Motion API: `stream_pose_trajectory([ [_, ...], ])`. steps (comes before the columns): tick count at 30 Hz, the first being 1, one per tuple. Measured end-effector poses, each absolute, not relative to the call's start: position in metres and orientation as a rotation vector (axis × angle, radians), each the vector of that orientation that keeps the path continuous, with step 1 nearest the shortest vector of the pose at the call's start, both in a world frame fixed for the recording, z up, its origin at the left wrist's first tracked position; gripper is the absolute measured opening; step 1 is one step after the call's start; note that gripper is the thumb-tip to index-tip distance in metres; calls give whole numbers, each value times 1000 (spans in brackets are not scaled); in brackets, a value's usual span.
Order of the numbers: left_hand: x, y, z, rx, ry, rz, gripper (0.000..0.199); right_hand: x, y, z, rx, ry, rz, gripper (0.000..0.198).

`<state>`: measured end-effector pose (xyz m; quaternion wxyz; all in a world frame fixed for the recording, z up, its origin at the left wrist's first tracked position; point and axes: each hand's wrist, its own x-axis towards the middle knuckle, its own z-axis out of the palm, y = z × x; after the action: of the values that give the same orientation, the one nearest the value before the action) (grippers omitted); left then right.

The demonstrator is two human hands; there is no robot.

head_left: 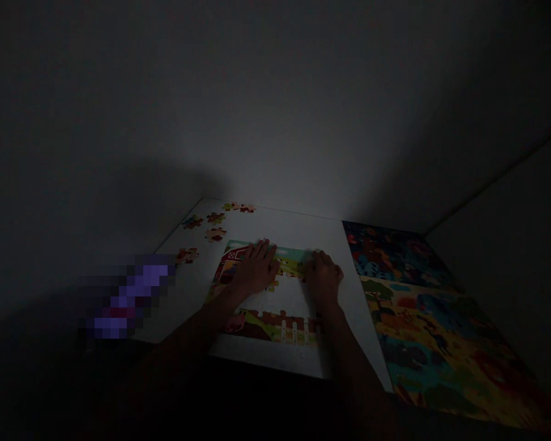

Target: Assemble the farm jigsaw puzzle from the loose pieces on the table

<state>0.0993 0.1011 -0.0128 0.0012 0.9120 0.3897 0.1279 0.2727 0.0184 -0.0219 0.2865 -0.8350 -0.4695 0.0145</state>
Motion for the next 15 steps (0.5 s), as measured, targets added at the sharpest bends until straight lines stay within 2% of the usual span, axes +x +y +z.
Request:
stream_pose_trajectory([
  [7,99,99,-21,2820,1221,481,56,272,20,-29,-2565,-1500,-30,66],
  [12,99,98,-24,2757,1195,566,58,280,19,-34,-2634,-1621,-18,65],
  [15,99,97,-23,2705,1186,587,58,280,22,-27,-2684,-1512,17,66],
])
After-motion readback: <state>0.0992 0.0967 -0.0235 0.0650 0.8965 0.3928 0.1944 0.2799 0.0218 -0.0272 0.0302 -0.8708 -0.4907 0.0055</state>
